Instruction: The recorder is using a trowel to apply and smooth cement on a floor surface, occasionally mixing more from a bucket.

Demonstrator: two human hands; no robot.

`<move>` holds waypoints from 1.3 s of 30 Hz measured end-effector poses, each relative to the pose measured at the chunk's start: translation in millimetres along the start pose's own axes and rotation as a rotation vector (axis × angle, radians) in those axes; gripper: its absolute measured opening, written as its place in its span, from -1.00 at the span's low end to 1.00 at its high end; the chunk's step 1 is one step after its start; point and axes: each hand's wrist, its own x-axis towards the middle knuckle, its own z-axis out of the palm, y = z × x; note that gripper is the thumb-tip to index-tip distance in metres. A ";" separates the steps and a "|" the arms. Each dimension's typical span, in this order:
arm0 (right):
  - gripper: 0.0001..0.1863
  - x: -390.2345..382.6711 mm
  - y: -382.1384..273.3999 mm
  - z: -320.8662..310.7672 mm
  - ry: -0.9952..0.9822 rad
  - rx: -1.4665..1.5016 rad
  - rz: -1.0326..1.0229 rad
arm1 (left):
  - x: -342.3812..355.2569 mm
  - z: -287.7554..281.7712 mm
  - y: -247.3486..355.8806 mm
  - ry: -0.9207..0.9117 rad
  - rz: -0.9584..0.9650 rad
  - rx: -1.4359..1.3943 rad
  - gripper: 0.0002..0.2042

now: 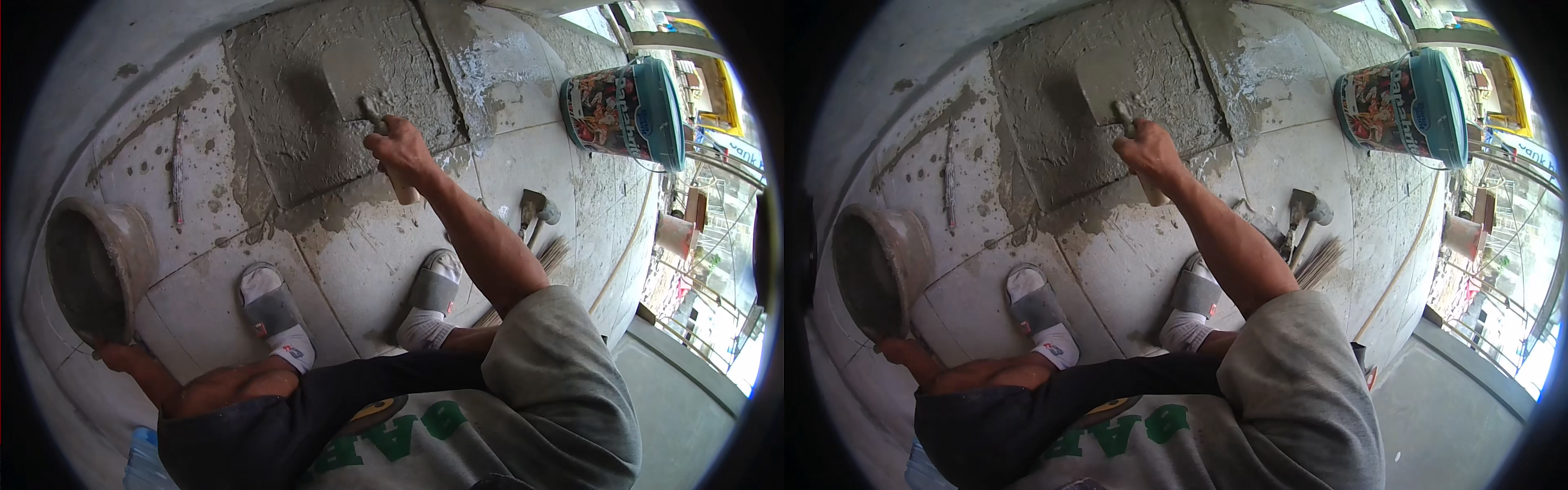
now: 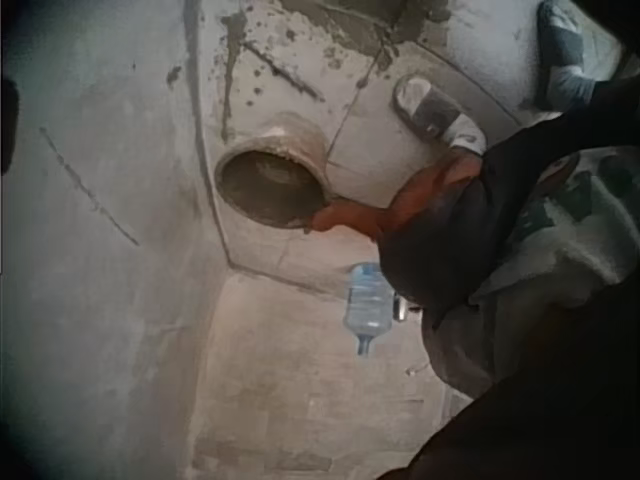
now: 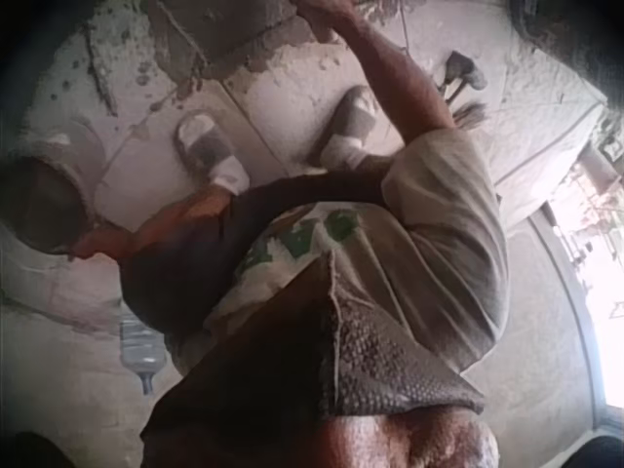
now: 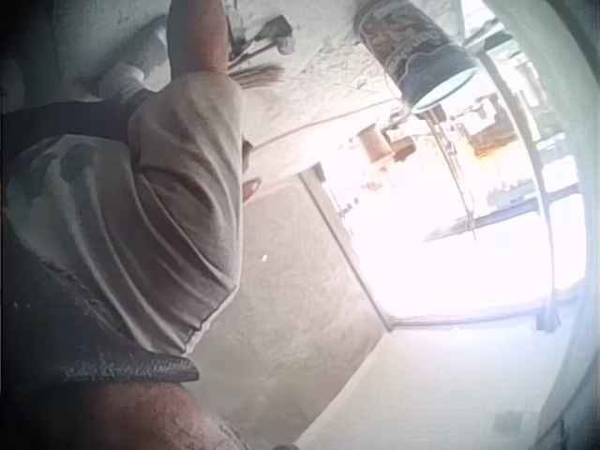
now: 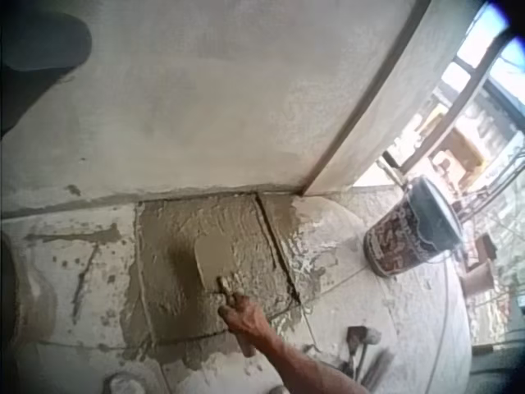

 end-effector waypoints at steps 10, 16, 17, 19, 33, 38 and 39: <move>-0.74 11.2 75.5 -61.6 -0.062 0.338 0.169 | 9.6 -34.5 38.7 -0.038 -0.079 -0.117 -0.55; -0.84 -3.8 115.1 -94.0 0.018 0.271 0.233 | 1.9 -44.0 53.2 -0.040 -0.081 -0.142 -0.57; -0.78 -5.9 119.8 -98.6 0.000 0.253 0.260 | 0.5 -43.9 53.9 -0.041 -0.084 -0.147 -0.58; -0.79 -8.8 122.4 -102.5 -0.012 0.270 0.262 | -0.4 -44.1 53.7 -0.041 -0.090 -0.154 -0.58; -0.79 -14.1 108.9 -106.3 0.119 -0.004 0.228 | -13.4 -38.5 42.0 -0.038 -0.172 -0.226 -0.63; -0.68 -7.6 94.2 -122.2 0.215 -0.319 0.160 | -16.0 -32.6 40.5 -0.050 -0.243 -0.348 -0.60; -0.67 -8.1 81.2 -112.8 0.232 -0.343 0.078 | -9.1 -37.7 27.3 -0.051 -0.290 -0.358 -0.60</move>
